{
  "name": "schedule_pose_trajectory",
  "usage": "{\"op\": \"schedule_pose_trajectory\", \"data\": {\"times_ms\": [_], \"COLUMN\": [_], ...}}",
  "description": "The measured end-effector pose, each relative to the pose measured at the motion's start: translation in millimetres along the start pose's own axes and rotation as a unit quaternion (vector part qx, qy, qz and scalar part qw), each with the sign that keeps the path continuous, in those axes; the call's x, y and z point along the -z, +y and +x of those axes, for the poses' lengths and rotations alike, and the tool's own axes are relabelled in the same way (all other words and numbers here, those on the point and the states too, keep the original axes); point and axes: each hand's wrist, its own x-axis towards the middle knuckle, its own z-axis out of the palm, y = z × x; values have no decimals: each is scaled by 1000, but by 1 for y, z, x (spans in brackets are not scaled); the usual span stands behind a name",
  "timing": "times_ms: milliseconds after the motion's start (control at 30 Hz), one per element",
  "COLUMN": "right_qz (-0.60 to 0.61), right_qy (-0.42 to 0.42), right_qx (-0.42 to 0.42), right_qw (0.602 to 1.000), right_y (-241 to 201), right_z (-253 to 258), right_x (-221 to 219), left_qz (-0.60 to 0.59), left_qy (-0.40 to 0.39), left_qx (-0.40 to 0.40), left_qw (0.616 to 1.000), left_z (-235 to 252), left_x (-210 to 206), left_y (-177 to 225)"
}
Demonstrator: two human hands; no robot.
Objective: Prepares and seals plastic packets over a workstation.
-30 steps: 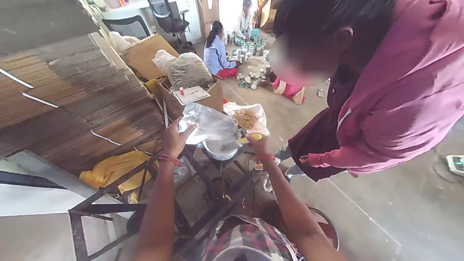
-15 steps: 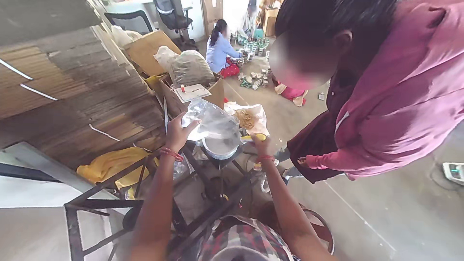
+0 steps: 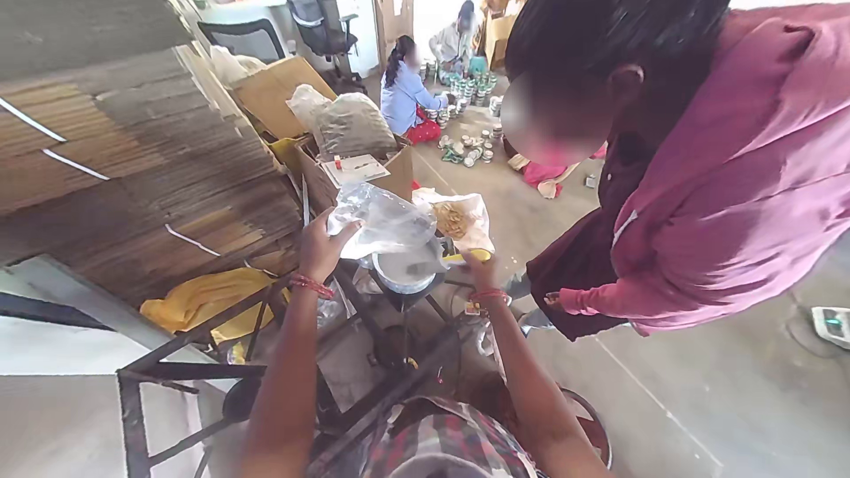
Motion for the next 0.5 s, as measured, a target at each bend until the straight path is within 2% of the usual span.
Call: {"op": "schedule_pose_trajectory", "data": {"times_ms": [100,267,433,500], "right_qz": [14,-14,-62,-57], "right_qy": [45,-35,11,-12], "right_qx": [-5,11,22,37], "right_qw": [999,999,998,998], "right_y": [4,-5,-4,-3], "right_z": [8,0,-2,-3], "right_x": [-6,-7,-1,-11], "left_qz": [2,-13,-27,-30], "left_qy": [8,7,11,10], "left_qx": [-15,-15,-9,-6], "left_qw": [1000,1000,1000,999], "left_z": [-2,0,-1,1], "left_x": [-1,0,2,2], "left_y": [-5,-4,-4,-3]}}
